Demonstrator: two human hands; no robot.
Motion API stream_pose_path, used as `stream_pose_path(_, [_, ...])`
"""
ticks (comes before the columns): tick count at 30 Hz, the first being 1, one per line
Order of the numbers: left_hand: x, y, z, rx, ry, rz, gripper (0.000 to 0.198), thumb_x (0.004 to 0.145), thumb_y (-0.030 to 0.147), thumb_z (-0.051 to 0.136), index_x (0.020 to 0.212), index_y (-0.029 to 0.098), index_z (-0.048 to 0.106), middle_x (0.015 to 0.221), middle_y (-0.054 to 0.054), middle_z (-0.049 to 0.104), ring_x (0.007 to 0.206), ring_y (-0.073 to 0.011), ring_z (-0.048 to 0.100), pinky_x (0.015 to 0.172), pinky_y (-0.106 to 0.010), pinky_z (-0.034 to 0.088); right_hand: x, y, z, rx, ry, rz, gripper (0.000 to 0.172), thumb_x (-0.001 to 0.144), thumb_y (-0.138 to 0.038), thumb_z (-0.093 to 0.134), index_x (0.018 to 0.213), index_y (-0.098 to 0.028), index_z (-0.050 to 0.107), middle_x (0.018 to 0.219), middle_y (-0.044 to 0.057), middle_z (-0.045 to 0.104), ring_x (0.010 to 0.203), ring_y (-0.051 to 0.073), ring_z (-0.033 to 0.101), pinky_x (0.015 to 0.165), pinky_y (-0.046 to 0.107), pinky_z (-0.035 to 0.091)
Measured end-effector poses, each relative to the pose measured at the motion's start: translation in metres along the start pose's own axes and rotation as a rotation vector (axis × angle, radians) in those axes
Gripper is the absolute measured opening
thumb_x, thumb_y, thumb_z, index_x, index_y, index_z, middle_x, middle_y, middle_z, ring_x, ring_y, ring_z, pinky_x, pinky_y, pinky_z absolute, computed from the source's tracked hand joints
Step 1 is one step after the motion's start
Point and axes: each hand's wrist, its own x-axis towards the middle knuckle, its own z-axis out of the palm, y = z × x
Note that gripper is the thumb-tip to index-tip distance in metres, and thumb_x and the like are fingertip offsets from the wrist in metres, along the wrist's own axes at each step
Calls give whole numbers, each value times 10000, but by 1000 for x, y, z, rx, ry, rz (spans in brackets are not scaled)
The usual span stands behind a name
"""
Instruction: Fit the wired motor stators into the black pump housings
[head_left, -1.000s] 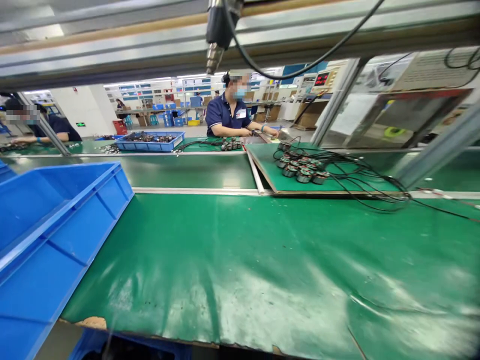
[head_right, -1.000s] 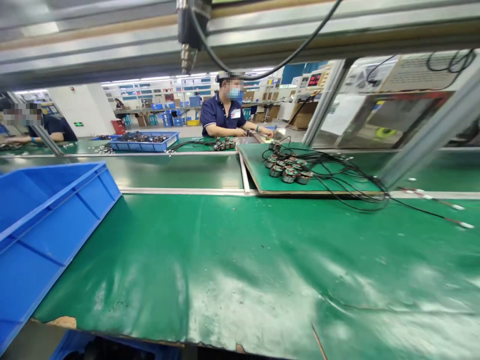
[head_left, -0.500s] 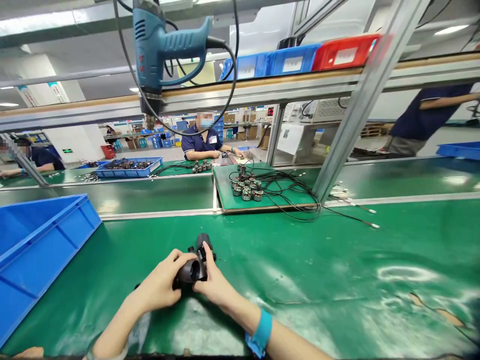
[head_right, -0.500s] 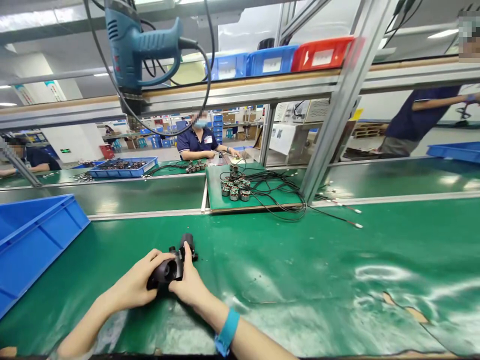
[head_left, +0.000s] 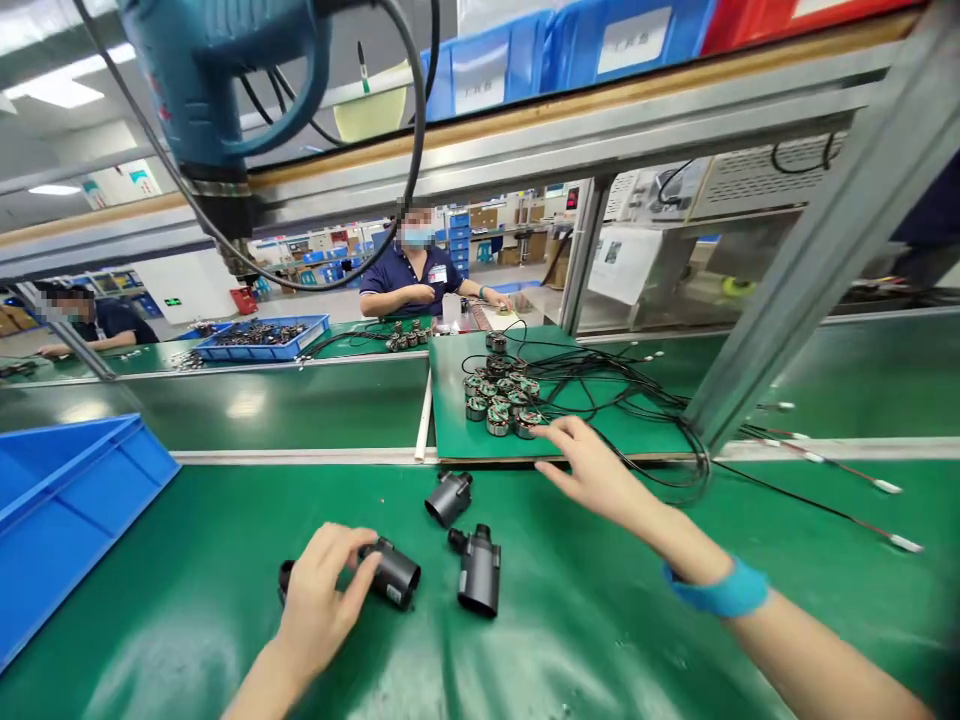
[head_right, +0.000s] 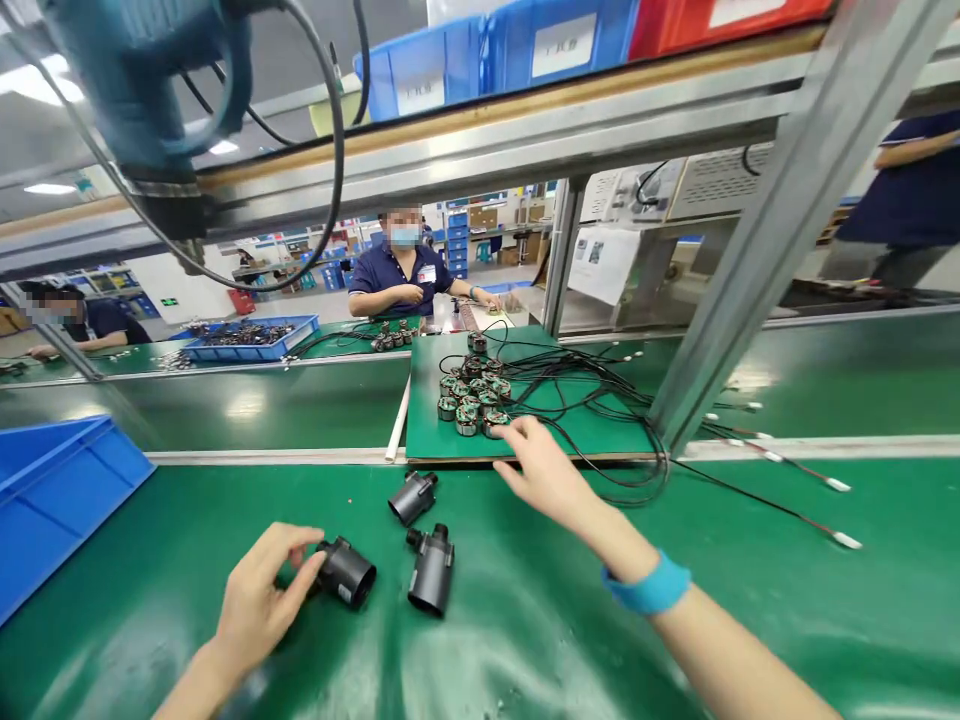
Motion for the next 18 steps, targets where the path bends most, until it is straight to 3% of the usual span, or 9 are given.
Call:
stream_pose_path(2, [7, 18, 9, -90, 111, 101, 215, 936, 35, 486, 1029, 202, 584, 797, -22, 659, 726, -137, 655, 714, -250, 574, 30, 26, -7, -140, 44, -50, 500, 911, -370, 692, 1351, -181, 551, 1433, 146, 481, 1324, 356, 451, 1069, 600, 420])
stream_pose_path(6, [14, 37, 35, -219, 81, 322, 287, 809, -64, 442, 853, 203, 536, 630, 27, 566, 659, -114, 615, 839, -283, 595, 73, 55, -4, -291, -14, -205, 409, 834, -389, 769, 1169, -179, 663, 1538, 131, 418, 1471, 419, 252, 1161, 701, 222])
stream_pose_path(10, [8, 46, 60, -214, 133, 352, 315, 778, -71, 388, 753, 214, 520, 533, 56, 427, 730, -132, 621, 1010, -369, 529, 77, 63, -5, -287, -65, -286, 324, 827, -376, 778, 1049, -161, 683, 1528, 145, 441, 1498, 424, 206, 1179, 720, 134])
stream_pose_path(12, [7, 55, 66, -212, 99, 318, 275, 797, -12, 396, 804, 210, 557, 620, 19, 516, 830, -172, 632, 1038, -439, 507, 58, 58, -18, -239, -102, -317, 318, 846, -415, 755, 1032, -168, 677, 1460, 159, 508, 1468, 405, 298, 1189, 699, 149])
stream_pose_path(14, [8, 67, 66, -171, -23, 304, 228, 843, 94, 444, 954, 187, 621, 835, -60, 624, 952, -236, 630, 1021, -515, 513, 23, 50, -38, -170, -161, -343, 311, 919, -483, 665, 1054, -203, 673, 1294, 148, 631, 1324, 327, 516, 1179, 612, 284])
stream_pose_path(16, [10, 77, 63, -86, -192, 285, 291, 878, 202, 529, 1150, 146, 618, 1048, -144, 633, 1030, -296, 617, 963, -544, 544, -28, 39, -54, -102, -230, -344, 345, 994, -538, 532, 1128, -251, 666, 1098, 114, 711, 1053, 218, 680, 1004, 435, 514])
stream_pose_path(18, [14, 84, 62, 47, -327, 215, 436, 885, 300, 652, 1274, 121, 572, 1145, -186, 614, 1024, -322, 619, 869, -509, 583, -89, 24, -58, -48, -282, -304, 377, 980, -578, 541, 1212, -305, 660, 1072, 97, 733, 939, 171, 715, 762, 283, 583])
